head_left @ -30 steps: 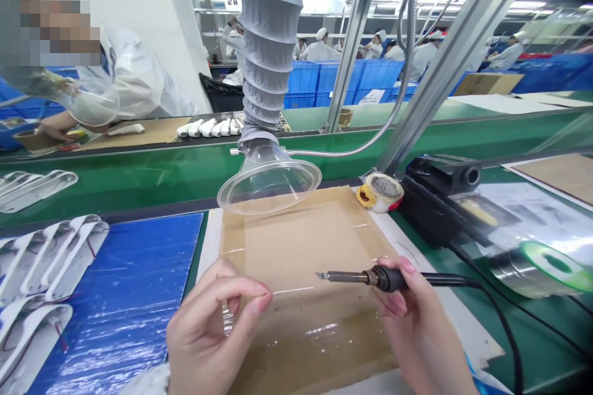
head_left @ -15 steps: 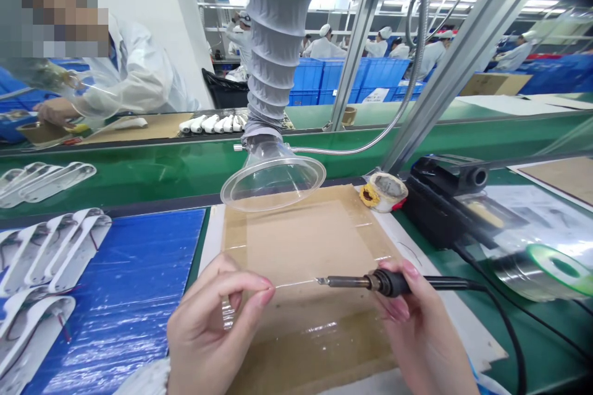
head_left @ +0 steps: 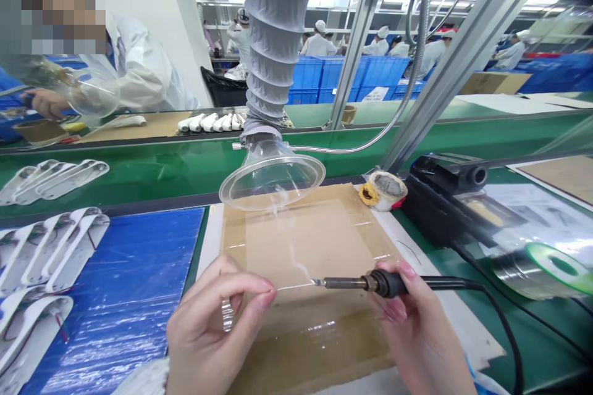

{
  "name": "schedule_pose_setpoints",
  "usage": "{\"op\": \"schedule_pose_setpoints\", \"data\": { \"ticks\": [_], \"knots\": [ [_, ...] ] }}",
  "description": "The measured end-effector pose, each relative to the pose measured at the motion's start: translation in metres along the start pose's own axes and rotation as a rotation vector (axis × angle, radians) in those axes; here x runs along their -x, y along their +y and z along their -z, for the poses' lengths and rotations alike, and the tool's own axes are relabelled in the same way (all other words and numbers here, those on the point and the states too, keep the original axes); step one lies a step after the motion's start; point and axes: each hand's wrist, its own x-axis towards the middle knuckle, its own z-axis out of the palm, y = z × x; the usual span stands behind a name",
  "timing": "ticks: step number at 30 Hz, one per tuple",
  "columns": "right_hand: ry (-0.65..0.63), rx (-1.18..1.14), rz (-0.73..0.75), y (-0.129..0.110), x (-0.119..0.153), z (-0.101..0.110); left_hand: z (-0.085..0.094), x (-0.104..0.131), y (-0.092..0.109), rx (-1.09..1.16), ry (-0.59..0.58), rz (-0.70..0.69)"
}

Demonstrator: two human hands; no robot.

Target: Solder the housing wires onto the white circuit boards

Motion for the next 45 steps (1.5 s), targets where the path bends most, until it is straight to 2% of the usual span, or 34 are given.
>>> {"op": "schedule_pose_setpoints", "data": {
  "ticks": [7, 16, 21, 25, 28, 32, 39, 45],
  "knots": [
    [-0.104, -0.002, 0.001, 0.003, -0.002, 0.009, 0.0, 0.0, 0.0, -0.017, -0.006, 0.017],
    [-0.085, -0.007, 0.001, -0.001, 0.0, 0.005, 0.001, 0.001, 0.0, -0.005, 0.081, 0.029],
    [-0.036, -0.025, 0.028, -0.003, 0.008, -0.006, -0.002, 0.0, 0.002, 0.015, 0.027, -0.018],
    [-0.032, -0.01, 0.033, 0.002, 0.007, -0.007, -0.001, 0.0, 0.001, 0.005, -0.018, 0.005],
    [-0.027, -0.009, 0.041, 0.003, 0.006, -0.005, -0.001, 0.0, 0.001, 0.01, 0.003, 0.011],
    [-0.005, -0.018, 0.002, -0.002, 0.01, -0.012, -0.001, 0.001, 0.001, 0.004, 0.044, -0.008],
    [-0.143, -0.254, -0.179, 0.006, 0.0, -0.015, -0.002, 0.002, 0.004, 0.036, 0.025, -0.046],
    [-0.163, -0.318, -0.243, 0.011, -0.002, -0.012, -0.001, 0.004, 0.005, 0.052, 0.02, -0.031]
  ]
}}
